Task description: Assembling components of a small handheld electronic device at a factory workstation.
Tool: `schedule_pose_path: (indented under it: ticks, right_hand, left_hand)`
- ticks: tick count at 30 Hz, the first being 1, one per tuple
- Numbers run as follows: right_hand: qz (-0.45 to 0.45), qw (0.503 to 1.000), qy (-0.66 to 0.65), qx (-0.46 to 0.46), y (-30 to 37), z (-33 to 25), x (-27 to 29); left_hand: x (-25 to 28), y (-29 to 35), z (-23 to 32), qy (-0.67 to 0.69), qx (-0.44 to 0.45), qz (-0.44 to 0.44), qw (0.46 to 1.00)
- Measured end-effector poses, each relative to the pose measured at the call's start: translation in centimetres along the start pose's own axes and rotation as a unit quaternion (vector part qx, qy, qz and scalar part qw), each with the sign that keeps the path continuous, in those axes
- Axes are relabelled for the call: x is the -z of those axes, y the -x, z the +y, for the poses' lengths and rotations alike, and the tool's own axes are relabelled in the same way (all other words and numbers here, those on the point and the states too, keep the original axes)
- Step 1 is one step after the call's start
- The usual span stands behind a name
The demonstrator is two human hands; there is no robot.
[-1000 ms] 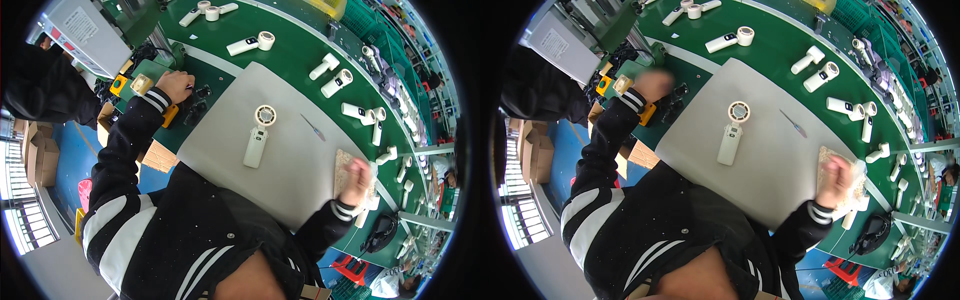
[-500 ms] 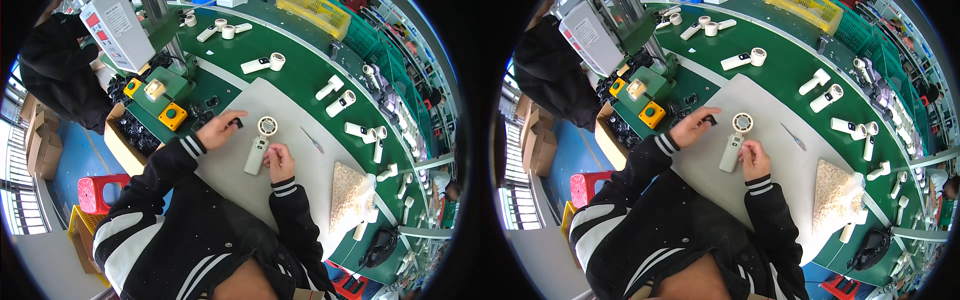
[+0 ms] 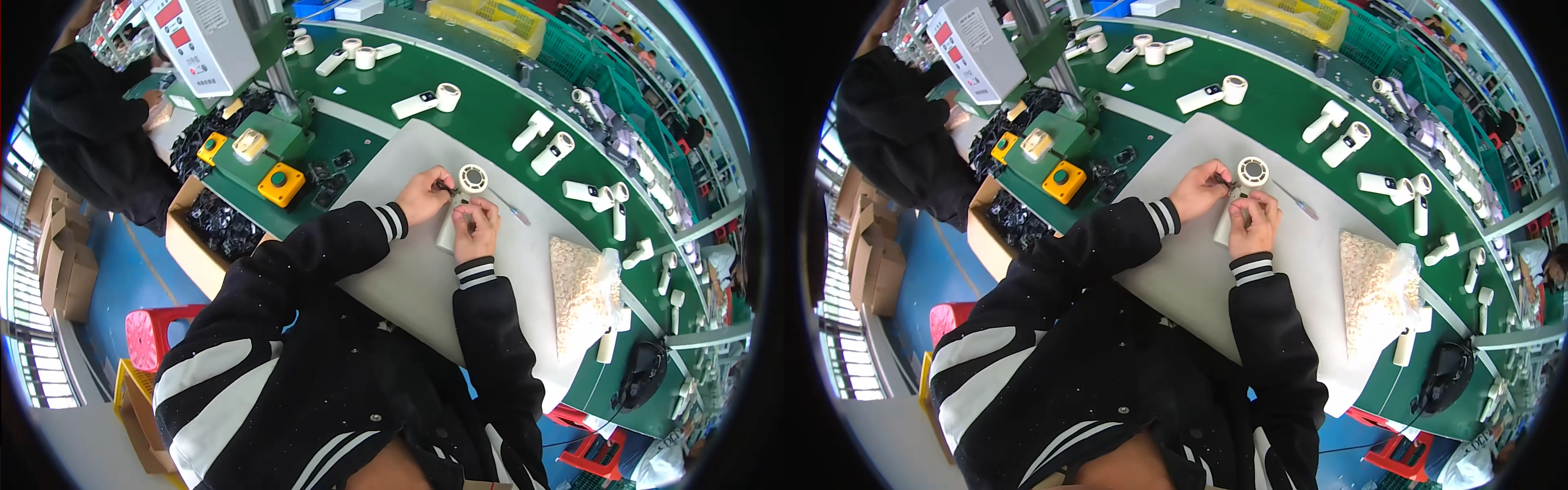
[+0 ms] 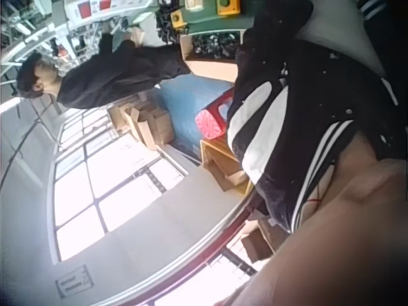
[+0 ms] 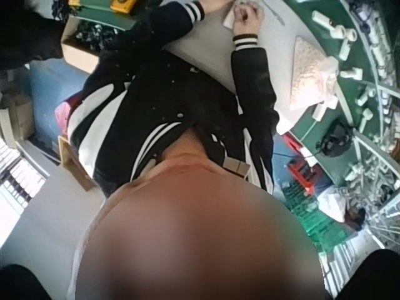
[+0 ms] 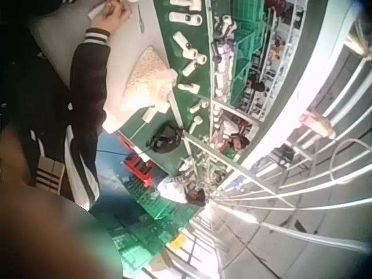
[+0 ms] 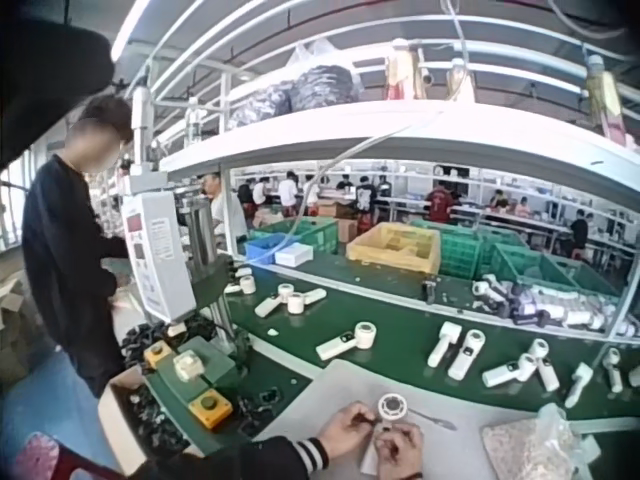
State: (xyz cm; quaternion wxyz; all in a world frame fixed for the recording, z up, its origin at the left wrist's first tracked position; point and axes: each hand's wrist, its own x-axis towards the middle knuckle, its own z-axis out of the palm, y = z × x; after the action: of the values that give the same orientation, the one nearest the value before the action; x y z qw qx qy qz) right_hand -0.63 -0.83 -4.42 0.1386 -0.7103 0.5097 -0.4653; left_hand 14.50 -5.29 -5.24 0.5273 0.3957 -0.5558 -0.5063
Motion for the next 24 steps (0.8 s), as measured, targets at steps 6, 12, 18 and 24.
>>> schedule_pose_path:
  ticks: [6, 12, 18, 24]
  right_hand:
    - [0.042, 0.999, -0.001, -0.017, -1.6, 1.7, 0.3]
    - [0.030, 0.998, -0.034, -0.047, -2.1, 2.5, -0.1]
    - [0.003, 0.996, -0.073, -0.049, -2.2, 3.2, -0.2]
    - [-0.027, 0.993, -0.091, -0.075, -2.5, 2.3, -0.4]
  left_hand:
    - [-2.0, -2.5, -0.8, -0.010, -0.032, 0.003, 0.999]
    - [-2.4, -2.5, -1.1, -0.008, -0.045, 0.023, 0.999]
    - [-2.0, -2.0, -0.2, 0.015, -0.080, 0.045, 0.996]
    - [-1.4, -2.0, 0.2, 0.017, -0.125, 0.073, 0.989]
